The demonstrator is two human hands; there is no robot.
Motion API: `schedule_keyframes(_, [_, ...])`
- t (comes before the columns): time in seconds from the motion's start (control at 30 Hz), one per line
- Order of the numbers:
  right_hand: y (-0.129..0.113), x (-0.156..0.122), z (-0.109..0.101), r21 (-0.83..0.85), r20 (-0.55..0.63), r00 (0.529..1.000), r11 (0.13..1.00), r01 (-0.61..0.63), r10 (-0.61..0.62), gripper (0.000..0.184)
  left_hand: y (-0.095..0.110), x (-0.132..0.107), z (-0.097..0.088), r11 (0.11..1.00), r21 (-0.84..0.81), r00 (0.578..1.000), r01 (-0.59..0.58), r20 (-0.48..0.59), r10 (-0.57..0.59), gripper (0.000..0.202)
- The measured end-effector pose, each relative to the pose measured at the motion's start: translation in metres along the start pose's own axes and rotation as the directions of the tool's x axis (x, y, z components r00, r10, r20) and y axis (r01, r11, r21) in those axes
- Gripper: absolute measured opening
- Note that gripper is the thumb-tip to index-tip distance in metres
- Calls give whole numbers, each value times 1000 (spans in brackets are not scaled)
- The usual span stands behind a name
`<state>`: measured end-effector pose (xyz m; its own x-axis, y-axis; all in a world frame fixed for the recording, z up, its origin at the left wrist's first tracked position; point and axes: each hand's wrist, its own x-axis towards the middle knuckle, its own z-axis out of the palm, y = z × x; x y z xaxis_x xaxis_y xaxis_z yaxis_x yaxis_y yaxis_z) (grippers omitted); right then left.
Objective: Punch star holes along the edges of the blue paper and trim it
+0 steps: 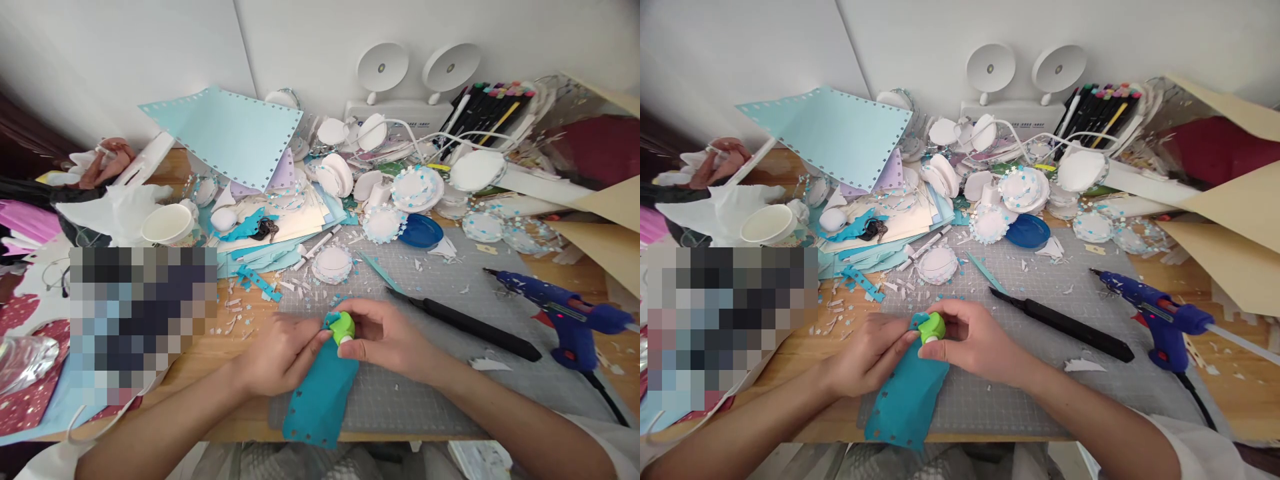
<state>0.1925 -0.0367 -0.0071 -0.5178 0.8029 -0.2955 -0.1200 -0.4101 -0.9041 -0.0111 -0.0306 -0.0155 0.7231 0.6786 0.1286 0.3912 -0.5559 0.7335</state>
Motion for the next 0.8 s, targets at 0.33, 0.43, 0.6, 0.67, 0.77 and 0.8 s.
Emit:
schedule_keyframes(0.33, [-7, -3, 11, -222, -20, 996, 972, 82, -88, 21, 7, 7, -6, 995, -52, 996, 89, -19, -90, 54])
schedule_keyframes(0.43, [-3, -1, 14, -264, -31, 995, 961, 86, -98, 16, 12, 7, -4, 991, -39, 991, 130, -9, -130, 43])
schedule_keyframes(0.6, [2, 1, 16, -286, -34, 992, 952, 109, -124, 13, 12, 4, -2, 989, -81, 992, 124, -15, -126, 36])
schedule_keyframes(0.67, [2, 2, 16, -293, -35, 990, 948, 123, -139, 12, 10, 3, -1, 988, -89, 992, 123, -29, -126, 37])
schedule_keyframes(0.77, [0, 3, 15, -294, -29, 983, 941, 167, -184, 13, 6, 3, -2, 982, -123, 987, 145, -44, -152, 39])
schedule_keyframes(0.8, [-1, 2, 14, -292, -24, 980, 939, 183, -198, 13, 6, 3, -3, 979, -145, 988, 141, -41, -148, 39])
